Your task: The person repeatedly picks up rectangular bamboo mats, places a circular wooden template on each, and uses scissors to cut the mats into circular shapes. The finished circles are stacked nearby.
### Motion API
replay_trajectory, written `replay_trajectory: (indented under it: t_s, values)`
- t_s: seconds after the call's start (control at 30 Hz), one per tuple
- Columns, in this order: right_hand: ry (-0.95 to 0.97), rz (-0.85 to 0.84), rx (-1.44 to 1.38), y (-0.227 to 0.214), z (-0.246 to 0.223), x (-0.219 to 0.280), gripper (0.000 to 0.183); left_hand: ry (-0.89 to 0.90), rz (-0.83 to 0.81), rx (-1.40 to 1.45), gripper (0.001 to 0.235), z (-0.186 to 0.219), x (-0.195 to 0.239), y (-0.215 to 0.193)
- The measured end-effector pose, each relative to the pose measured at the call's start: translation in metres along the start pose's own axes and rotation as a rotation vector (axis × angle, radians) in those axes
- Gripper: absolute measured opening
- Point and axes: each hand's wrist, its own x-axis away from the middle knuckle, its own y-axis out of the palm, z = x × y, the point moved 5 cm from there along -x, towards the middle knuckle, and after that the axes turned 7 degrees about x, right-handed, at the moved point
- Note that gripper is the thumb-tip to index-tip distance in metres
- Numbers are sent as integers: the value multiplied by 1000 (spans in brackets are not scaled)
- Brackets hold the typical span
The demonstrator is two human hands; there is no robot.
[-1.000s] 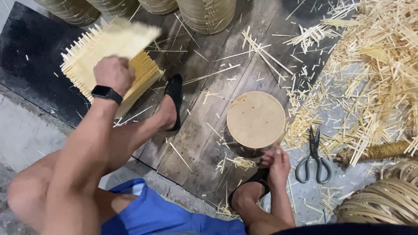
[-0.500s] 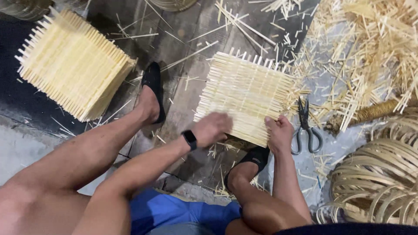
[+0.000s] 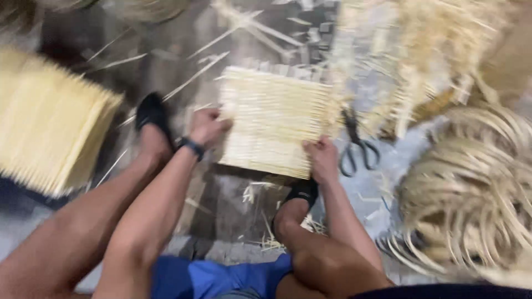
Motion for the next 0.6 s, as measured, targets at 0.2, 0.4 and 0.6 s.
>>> replay_trajectory:
  t_s: [0.2, 0.4, 0.6]
  values:
    - [-286, 471, 95, -118, -7, 30, 31, 4, 121, -110, 60, 12, 6, -9]
    - [-426, 1212, 1074, -366, -61, 149, 42, 55, 136, 156, 84, 5, 8, -9]
    - [-400, 796, 1522, -458, -59, 179, 15, 428, 318, 25, 71, 31, 7, -45]
